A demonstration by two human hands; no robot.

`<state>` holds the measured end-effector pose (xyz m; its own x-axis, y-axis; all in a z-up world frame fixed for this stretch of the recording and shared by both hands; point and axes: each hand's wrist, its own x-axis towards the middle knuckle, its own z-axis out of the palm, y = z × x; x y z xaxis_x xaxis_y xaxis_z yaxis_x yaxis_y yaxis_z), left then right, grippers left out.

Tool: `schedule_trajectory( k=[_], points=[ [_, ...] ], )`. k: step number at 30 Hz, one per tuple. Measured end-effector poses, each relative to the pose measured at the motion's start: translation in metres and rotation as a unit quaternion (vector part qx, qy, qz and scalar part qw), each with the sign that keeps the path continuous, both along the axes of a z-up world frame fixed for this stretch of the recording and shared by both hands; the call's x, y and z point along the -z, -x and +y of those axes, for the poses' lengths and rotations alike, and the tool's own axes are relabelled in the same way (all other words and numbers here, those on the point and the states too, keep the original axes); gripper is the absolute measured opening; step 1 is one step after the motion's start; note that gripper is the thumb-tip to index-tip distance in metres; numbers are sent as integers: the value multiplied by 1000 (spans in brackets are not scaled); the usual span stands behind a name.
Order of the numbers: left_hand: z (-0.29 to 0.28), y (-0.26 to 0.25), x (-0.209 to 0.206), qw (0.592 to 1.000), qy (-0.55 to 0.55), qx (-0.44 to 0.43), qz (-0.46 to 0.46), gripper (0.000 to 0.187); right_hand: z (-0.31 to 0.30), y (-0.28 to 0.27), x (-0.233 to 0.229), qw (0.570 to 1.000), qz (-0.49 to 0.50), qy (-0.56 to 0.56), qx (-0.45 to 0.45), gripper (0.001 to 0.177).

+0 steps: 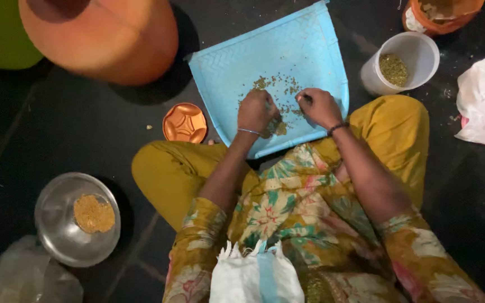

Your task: The person sits on the floor and sorts small orange grains on a blue tray by hand, removing debris and transferring the cleaned grains into a metal bowl. Later, the person pours greenish grains from a white bag onto the tray and continues sorting by hand.

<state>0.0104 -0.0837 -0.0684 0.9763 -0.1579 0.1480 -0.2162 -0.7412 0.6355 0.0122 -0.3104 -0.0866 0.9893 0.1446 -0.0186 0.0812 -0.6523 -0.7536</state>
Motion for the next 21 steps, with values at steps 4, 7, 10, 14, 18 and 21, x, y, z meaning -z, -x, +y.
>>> schedule_trajectory(
  k=[4,7,10,14,18,21],
  points=[
    [26,10,-33,995,66,-43,57,17,-3,0,-7,999,12,-28,15,20],
    [58,13,-58,993,52,-85,63,17,-5,4,-8,999,20,-32,21,20],
    [99,4,-77,988,45,-146,22,19,-6,6,-11,999,8,-38,9,20],
    [164,3,-79,976,-61,-209,27,31,-3,9,-17,999,28,10,16,21],
    [186,1,-51,939,-135,-253,190,39,-4,8,-14,1000,2,-14,3,20],
    [177,3,-34,925,-166,-274,203,39,-7,8,-5,1000,0,-17,-6,20]
  ],
)
